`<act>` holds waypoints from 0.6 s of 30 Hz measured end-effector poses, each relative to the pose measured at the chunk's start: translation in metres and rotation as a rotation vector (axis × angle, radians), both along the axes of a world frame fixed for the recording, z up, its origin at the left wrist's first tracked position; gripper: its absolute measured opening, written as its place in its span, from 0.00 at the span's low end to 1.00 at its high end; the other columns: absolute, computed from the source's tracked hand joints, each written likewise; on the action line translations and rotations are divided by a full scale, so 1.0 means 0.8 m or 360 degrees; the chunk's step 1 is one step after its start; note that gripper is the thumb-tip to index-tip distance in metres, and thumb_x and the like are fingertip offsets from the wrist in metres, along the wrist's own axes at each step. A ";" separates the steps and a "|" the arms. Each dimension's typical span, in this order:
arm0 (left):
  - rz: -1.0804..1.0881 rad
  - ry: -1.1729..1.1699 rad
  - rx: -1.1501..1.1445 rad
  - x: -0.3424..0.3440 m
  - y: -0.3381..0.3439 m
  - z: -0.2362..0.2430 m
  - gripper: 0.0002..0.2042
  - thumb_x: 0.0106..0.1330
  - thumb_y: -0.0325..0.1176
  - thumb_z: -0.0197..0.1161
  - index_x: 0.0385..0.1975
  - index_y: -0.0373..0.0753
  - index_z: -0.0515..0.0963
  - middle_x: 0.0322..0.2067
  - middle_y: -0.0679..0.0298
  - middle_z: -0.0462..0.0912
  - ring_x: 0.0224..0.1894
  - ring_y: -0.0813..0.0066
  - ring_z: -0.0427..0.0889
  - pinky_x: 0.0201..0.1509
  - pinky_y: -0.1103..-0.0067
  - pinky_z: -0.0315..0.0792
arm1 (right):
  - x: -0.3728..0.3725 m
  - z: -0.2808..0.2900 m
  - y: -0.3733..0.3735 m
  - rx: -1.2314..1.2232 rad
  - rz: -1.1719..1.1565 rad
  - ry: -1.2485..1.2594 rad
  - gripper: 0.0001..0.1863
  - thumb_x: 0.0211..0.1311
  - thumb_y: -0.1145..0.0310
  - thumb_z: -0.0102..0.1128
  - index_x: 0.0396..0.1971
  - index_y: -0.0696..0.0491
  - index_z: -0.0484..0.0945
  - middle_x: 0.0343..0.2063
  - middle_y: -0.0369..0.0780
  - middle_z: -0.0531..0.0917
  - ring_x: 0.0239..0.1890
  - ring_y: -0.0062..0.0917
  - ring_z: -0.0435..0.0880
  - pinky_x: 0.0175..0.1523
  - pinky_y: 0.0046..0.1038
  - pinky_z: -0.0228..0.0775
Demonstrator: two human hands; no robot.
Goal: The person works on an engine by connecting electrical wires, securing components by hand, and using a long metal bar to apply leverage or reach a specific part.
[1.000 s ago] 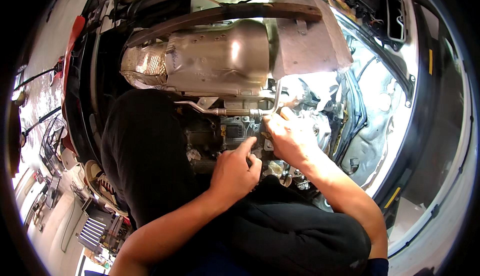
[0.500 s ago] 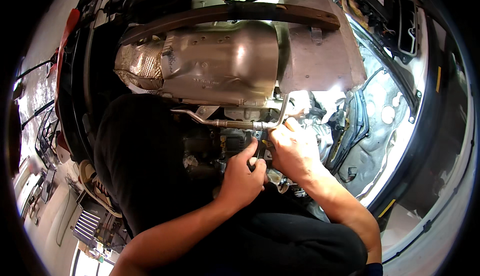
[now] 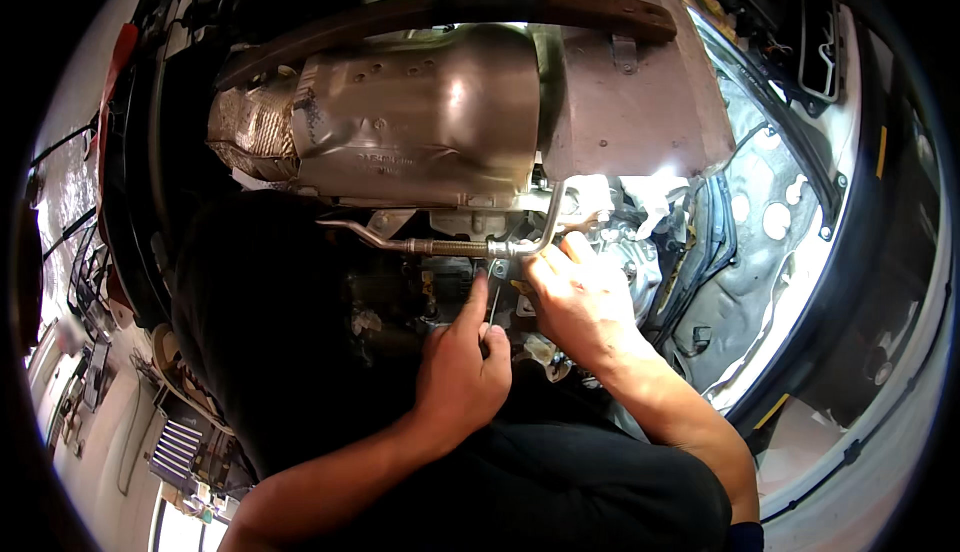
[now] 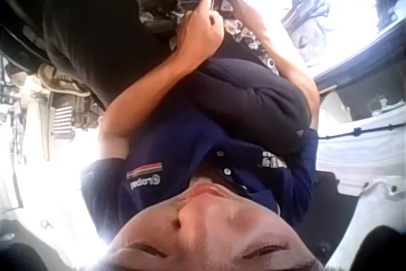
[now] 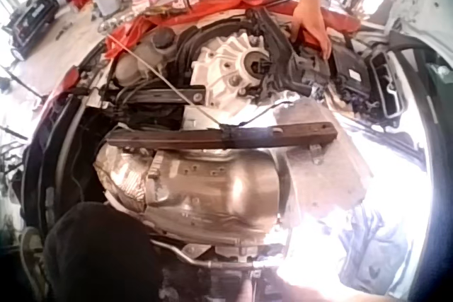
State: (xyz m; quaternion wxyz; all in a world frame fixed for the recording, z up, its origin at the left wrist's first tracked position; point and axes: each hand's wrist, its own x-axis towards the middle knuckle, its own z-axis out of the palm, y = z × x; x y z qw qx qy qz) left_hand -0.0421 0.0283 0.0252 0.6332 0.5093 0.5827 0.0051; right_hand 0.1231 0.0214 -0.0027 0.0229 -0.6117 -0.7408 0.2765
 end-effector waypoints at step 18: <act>-0.1050 0.0395 0.0631 0.008 0.067 0.025 0.09 0.57 0.27 0.54 0.33 0.29 0.75 0.22 0.47 0.82 0.25 0.49 0.83 0.32 0.61 0.78 | -0.002 -0.019 -0.031 0.0387 -0.0339 0.0201 0.19 0.44 0.73 0.69 0.39 0.55 0.76 0.35 0.41 0.81 0.38 0.36 0.79 0.42 0.33 0.75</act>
